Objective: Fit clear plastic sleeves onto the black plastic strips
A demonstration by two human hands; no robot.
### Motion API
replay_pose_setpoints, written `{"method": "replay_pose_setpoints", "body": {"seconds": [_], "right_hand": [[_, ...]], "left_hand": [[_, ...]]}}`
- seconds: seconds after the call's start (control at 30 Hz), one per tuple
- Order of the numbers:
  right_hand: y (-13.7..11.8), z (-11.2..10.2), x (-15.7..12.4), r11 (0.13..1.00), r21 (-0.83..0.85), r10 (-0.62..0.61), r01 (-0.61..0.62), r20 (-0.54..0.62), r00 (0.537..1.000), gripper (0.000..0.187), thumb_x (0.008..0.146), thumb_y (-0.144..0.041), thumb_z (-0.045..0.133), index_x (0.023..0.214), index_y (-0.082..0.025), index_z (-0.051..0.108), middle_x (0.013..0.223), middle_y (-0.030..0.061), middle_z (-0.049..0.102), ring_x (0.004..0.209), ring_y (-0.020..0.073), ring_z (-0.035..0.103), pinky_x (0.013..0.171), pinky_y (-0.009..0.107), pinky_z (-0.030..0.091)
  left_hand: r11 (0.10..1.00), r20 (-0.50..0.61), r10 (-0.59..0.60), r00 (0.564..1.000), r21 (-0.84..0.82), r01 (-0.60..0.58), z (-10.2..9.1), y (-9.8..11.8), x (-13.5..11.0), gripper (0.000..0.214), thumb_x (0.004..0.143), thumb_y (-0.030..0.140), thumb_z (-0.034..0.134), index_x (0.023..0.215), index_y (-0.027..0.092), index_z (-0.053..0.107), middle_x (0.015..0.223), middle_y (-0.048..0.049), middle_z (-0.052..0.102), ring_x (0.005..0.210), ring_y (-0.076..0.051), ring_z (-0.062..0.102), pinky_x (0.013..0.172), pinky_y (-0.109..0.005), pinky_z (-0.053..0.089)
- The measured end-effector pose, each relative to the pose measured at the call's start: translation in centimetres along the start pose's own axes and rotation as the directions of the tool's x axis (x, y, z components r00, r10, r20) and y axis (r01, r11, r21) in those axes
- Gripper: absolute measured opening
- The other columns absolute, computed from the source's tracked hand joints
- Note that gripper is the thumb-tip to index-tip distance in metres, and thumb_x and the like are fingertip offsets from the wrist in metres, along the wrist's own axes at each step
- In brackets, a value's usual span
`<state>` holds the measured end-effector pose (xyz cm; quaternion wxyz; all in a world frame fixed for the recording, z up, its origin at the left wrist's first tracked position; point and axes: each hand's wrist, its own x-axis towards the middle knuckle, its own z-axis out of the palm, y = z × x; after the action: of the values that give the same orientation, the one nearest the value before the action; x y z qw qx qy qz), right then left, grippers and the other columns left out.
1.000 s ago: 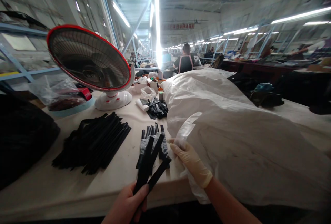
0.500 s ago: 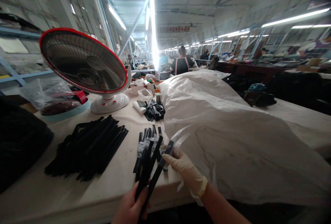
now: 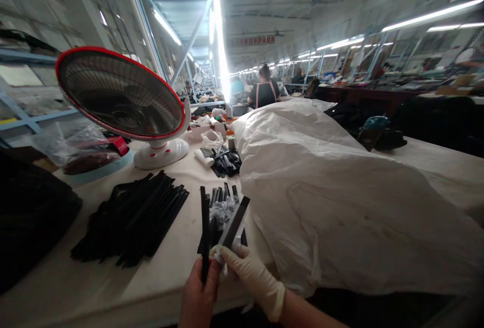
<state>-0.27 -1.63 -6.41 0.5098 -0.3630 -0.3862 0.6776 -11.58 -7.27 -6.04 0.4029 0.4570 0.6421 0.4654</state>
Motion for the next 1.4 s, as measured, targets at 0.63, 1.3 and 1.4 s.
{"method": "replay_pose_setpoints", "body": {"seconds": [0.63, 1.3, 1.4], "right_hand": [[-4.1, -5.0, 3.5, 0.879, 0.45, 0.193, -0.158, -0.032, 0.981, 0.025, 0.068, -0.037, 0.068, 0.086, -0.019, 0.066, 0.09, 0.0051, 0.069, 0.081, 0.0142, 0.063, 0.076, 0.027, 0.046], [-3.2, -4.9, 0.3, 0.997, -0.082, 0.012, -0.015, -0.039, 0.999, 0.032, 0.063, -0.045, 0.071, 0.06, -0.015, 0.059, 0.051, -0.0046, 0.051, 0.049, 0.0079, 0.04, 0.052, 0.023, 0.03], [-3.8, -5.2, 1.1, 0.999, -0.03, -0.031, 0.027, -0.158, 0.987, 0.035, 0.064, -0.045, 0.07, 0.056, -0.017, 0.051, 0.051, -0.006, 0.045, 0.049, 0.0074, 0.037, 0.051, 0.023, 0.029]], "left_hand": [[0.999, -0.043, 0.044, 0.998, -0.02, -0.045, 2.2, 0.6, 7.5, 0.029, 0.077, 0.04, 0.052, 0.091, 0.016, 0.057, 0.095, -0.0088, 0.064, 0.084, -0.022, 0.062, 0.066, -0.03, 0.049], [0.985, 0.211, 0.004, 0.978, -0.171, 0.033, 1.8, 2.2, 1.3, 0.052, 0.072, 0.065, 0.047, 0.091, 0.017, 0.052, 0.06, 0.0039, 0.057, 0.03, -0.002, 0.028, 0.031, -0.017, 0.017], [0.974, 0.261, -0.108, 0.959, -0.166, 0.155, 0.6, 1.1, -0.2, 0.064, 0.072, 0.072, 0.039, 0.095, 0.014, 0.055, 0.055, 0.0042, 0.055, 0.027, -0.001, 0.022, 0.03, -0.019, 0.011]]}}
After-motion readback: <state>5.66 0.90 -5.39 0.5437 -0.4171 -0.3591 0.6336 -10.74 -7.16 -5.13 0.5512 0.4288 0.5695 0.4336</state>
